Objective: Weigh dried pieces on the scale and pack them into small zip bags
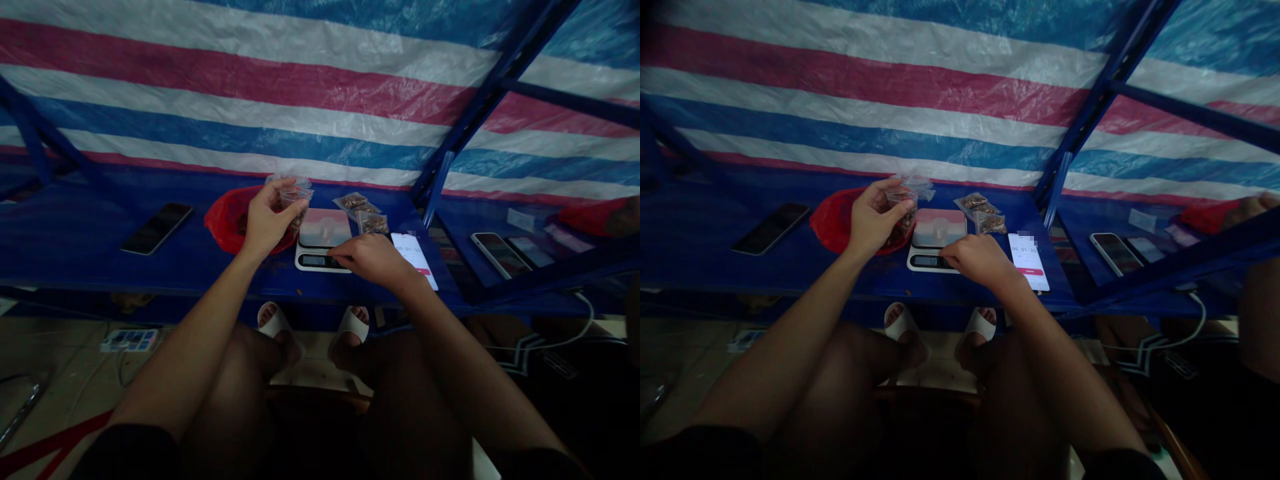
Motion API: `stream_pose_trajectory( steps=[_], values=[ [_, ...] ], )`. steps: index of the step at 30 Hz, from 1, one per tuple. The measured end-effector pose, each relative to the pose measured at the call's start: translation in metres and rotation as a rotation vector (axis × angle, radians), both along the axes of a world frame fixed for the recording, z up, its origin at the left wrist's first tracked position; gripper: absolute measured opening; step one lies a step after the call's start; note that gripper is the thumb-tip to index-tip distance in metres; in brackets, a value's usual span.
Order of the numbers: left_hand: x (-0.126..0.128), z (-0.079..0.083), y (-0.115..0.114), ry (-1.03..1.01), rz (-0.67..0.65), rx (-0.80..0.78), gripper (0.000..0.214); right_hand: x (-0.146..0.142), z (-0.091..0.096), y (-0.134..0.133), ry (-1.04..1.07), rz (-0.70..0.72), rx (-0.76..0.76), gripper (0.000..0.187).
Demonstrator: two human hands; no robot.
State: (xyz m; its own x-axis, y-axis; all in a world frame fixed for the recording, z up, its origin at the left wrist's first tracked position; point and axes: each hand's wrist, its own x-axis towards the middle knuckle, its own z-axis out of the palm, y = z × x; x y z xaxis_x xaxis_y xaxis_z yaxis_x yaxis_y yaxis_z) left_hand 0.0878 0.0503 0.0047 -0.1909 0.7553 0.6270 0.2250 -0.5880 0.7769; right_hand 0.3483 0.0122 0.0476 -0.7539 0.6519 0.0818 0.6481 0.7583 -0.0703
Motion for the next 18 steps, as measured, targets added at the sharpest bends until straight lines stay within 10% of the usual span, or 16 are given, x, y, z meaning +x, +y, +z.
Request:
stream_pose_trajectory(
  steps=[18],
  values=[
    [0.0019, -0.0021, -0.0014, -0.014, -0.037, -0.012, 0.047, 0.0018, 0.0021, 0.0030, -0.129, -0.042, -0.010, 0.037]
  ],
)
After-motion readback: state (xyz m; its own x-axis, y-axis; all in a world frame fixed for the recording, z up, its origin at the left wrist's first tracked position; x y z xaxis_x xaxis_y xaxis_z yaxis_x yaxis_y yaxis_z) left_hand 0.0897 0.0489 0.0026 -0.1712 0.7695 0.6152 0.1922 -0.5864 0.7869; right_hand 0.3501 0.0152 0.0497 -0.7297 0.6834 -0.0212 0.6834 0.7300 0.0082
